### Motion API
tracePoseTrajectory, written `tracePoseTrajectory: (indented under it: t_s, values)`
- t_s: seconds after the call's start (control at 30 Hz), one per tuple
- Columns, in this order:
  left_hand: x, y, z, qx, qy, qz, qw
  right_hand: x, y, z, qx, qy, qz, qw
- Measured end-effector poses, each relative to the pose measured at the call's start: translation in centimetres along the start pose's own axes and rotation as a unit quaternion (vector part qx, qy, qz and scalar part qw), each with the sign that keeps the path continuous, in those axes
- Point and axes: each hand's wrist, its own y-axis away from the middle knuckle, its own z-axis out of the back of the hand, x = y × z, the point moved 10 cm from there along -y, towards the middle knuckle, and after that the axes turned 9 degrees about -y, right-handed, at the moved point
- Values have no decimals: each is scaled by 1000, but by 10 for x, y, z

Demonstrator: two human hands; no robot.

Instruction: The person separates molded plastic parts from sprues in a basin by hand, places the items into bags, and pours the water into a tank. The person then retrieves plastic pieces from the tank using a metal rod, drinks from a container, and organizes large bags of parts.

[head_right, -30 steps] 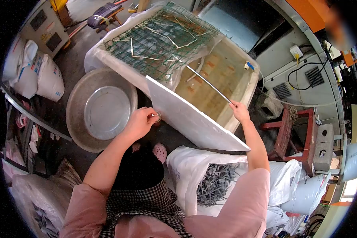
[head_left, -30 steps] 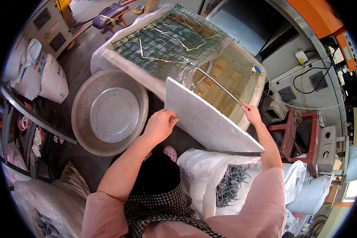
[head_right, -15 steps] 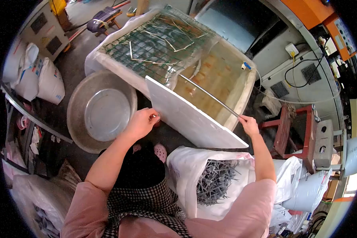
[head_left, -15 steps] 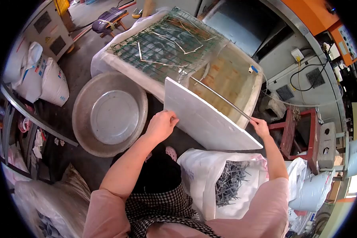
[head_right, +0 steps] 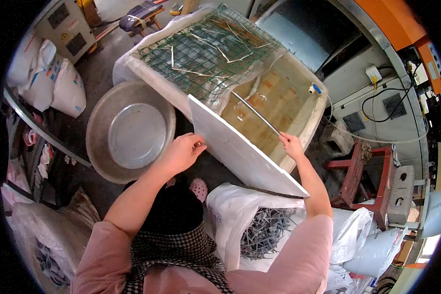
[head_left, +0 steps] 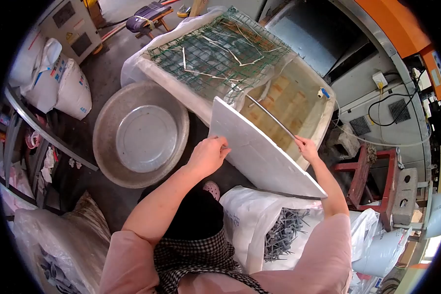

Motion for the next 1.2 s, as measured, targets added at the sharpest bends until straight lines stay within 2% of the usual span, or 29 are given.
tracePoseTrajectory:
  t_s: [0.07,0.13,0.2,0.27,0.33,0.43,0.63,0.67,0.73,0.87,0.93,1.03,1.07,1.13,1.2]
  values:
    - [0,2,3,-3,-16,-7,1000,-3,14,26,-15,109,9,994]
    - [4,2,8,-5,-9,-8,1000,-2,40,62,-41,151,20,987]
    - [6,3,7,-2,-1,-9,1000,-10,70,93,-30,137,-33,990]
    - [7,2,7,2,-21,-12,1000,-23,102,116,-20,48,-104,993]
    - [7,3,2,7,-4,-6,1000,-26,126,132,-25,47,-110,992]
    - [1,6,-1,20,-4,3,1000,-37,147,132,-9,13,-139,990]
    - [-1,6,2,-11,-21,-11,1000,-51,124,90,13,-71,-118,990]
    - [1,5,1,11,-17,5,1000,-52,118,80,14,-92,-126,988]
    - [4,4,-2,34,-13,21,999,-24,108,59,16,-32,-65,997]
    - [11,1,-4,21,-8,19,1000,-1,98,45,34,21,-72,997]
    - [13,0,-3,13,-6,20,1000,-6,100,62,21,22,-84,996]
    - [19,-1,-1,10,-24,23,999,63,144,116,-57,220,-64,972]
    - [23,-2,-1,8,-40,24,999,69,157,136,-71,262,-32,962]
    - [23,-3,7,-11,-95,3,995,106,200,170,-119,326,-44,937]
    - [4,2,34,-52,-162,8,985,136,243,191,-143,327,-73,931]
